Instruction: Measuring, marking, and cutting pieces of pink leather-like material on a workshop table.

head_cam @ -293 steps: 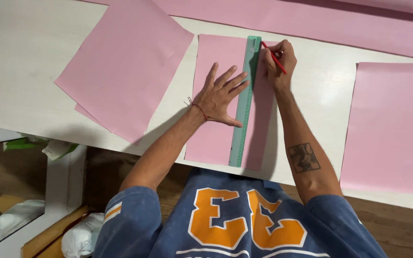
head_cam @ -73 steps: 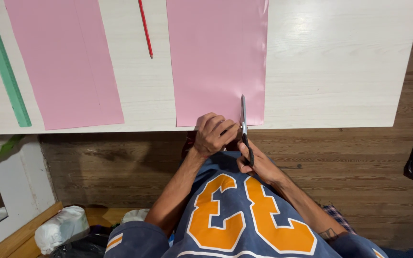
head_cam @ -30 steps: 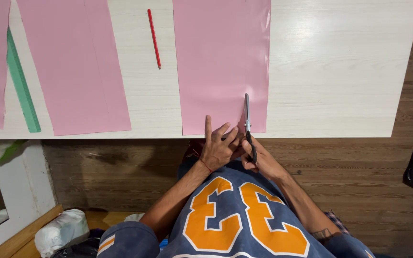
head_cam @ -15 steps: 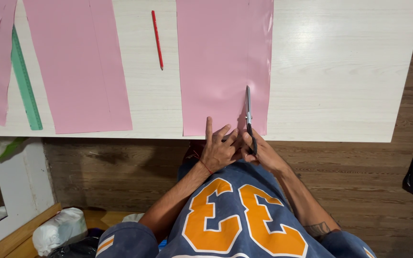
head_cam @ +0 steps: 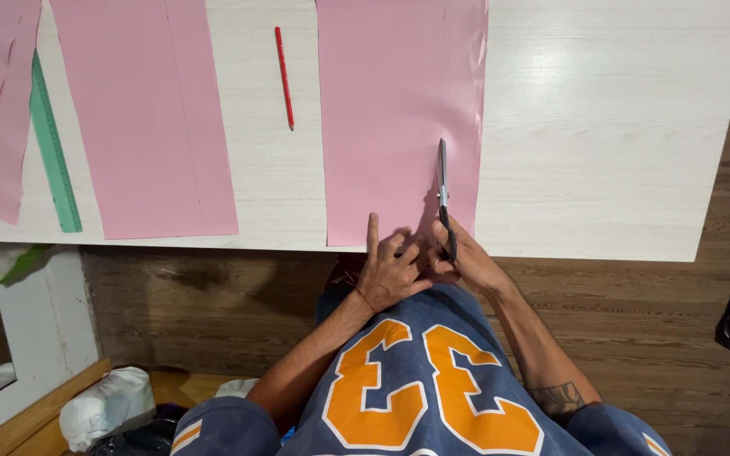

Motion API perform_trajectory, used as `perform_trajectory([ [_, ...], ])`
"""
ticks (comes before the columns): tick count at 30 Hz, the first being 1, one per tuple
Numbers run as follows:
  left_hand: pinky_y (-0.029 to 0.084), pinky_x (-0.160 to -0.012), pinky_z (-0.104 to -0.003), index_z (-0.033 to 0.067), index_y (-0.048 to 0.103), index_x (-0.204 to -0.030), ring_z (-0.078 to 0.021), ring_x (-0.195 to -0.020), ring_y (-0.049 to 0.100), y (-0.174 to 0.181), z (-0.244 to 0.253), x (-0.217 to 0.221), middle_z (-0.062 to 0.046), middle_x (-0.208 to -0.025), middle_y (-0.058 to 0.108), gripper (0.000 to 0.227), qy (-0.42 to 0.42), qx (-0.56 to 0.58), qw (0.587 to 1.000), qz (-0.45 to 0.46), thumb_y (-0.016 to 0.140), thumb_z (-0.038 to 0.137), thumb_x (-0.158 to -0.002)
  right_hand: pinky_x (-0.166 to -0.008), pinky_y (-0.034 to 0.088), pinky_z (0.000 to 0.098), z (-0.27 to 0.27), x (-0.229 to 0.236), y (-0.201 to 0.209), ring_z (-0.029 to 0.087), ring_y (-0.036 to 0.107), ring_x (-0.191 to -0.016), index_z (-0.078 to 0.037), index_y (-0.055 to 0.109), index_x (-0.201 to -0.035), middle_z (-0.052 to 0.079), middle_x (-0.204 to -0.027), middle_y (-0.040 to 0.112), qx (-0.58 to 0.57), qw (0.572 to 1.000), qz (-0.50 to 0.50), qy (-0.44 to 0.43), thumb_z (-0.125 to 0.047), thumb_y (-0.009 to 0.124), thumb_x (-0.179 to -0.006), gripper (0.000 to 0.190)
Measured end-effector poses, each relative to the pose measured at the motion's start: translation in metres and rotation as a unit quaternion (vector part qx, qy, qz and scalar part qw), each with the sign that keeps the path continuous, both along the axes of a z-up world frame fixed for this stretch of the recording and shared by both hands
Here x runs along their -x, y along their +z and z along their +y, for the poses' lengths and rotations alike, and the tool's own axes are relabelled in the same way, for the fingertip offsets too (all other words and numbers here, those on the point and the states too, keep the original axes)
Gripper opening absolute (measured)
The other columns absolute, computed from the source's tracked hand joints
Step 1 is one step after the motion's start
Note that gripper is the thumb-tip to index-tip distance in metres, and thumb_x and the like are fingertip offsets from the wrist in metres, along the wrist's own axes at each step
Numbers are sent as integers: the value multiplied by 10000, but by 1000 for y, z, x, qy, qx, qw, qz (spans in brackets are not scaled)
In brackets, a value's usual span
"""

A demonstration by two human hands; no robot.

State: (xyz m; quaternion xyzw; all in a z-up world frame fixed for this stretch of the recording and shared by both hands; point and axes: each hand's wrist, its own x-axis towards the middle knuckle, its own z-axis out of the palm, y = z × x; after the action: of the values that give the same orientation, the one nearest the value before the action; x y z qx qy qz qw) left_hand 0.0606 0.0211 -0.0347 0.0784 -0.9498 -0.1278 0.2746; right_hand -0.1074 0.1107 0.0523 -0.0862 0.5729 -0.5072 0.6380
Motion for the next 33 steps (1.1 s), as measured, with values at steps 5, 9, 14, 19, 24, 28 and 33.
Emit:
perform_trajectory([
  [5, 271, -1170, -894, 114, 764, -1055, -338, -1182, 600, 18, -3, 4, -76, -1171, 679, 460, 15, -2, 1000, 18, 649, 548, -951, -372, 222, 245, -18, 12, 21, 84, 273, -442, -173, 450, -1170, 19, -548, 412, 11, 1000, 17, 1, -566, 455, -1107, 398],
  [9, 276, -1164, -894, 150, 778, -969, -331, -1195, 597, 9, -1, 5, -57, -1113, 672, 434, 14, -12, 999, 31, 658, 566, -945, -375, 216, 259, -25, 19, 21, 87, 243, -443, -174, 445, -1136, 7, -551, 413, 10, 999, 29, 17, -607, 451, -1094, 436],
  [14, 301, -1157, -887, 162, 751, -951, -337, -1164, 611, 24, -5, 9, -59, -1048, 663, 403, 19, -9, 999, 37, 684, 560, -932, -379, 228, 258, -31, 29, 9, 78, 274, -434, -157, 467, -1239, 11, -556, 426, -13, 999, 31, 7, -600, 478, -1087, 469],
  [19, 334, -1150, -872, 175, 762, -1020, -329, -1168, 619, 28, -6, 11, -49, -1049, 674, 411, 28, -8, 999, 45, 683, 567, -928, -387, 231, 251, -45, 34, 17, 79, 314, -424, -153, 492, -1255, 20, -556, 443, -27, 999, 34, -6, -581, 508, -1081, 463],
  [24, 354, -1151, -853, 210, 767, -1096, -322, -1178, 615, 32, -8, 14, -49, -1124, 685, 406, 37, 2, 998, 42, 667, 569, -937, -400, 233, 239, -50, 42, 10, 71, 381, -455, -177, 496, -1198, 22, -597, 476, -34, 999, 37, -13, -608, 514, -1073, 449],
  [28, 372, -1132, -863, 214, 777, -1117, -322, -1194, 618, 38, -11, 17, -58, -1135, 686, 401, 34, 6, 998, 49, 645, 553, -949, -407, 198, 250, -55, 48, 3, 66, 296, -449, -195, 468, -1198, 8, -601, 436, -23, 999, 37, -5, -633, 500, -1074, 457],
  [33, 421, -1105, -849, 230, 762, -1209, -312, -1187, 601, 41, -13, 17, -55, -1146, 673, 426, 37, 13, 998, 43, 644, 545, -948, -420, 171, 243, -65, 54, 9, 57, 273, -463, -192, 453, -1181, 3, -614, 430, -13, 999, 45, -4, -675, 488, -1061, 499],
])
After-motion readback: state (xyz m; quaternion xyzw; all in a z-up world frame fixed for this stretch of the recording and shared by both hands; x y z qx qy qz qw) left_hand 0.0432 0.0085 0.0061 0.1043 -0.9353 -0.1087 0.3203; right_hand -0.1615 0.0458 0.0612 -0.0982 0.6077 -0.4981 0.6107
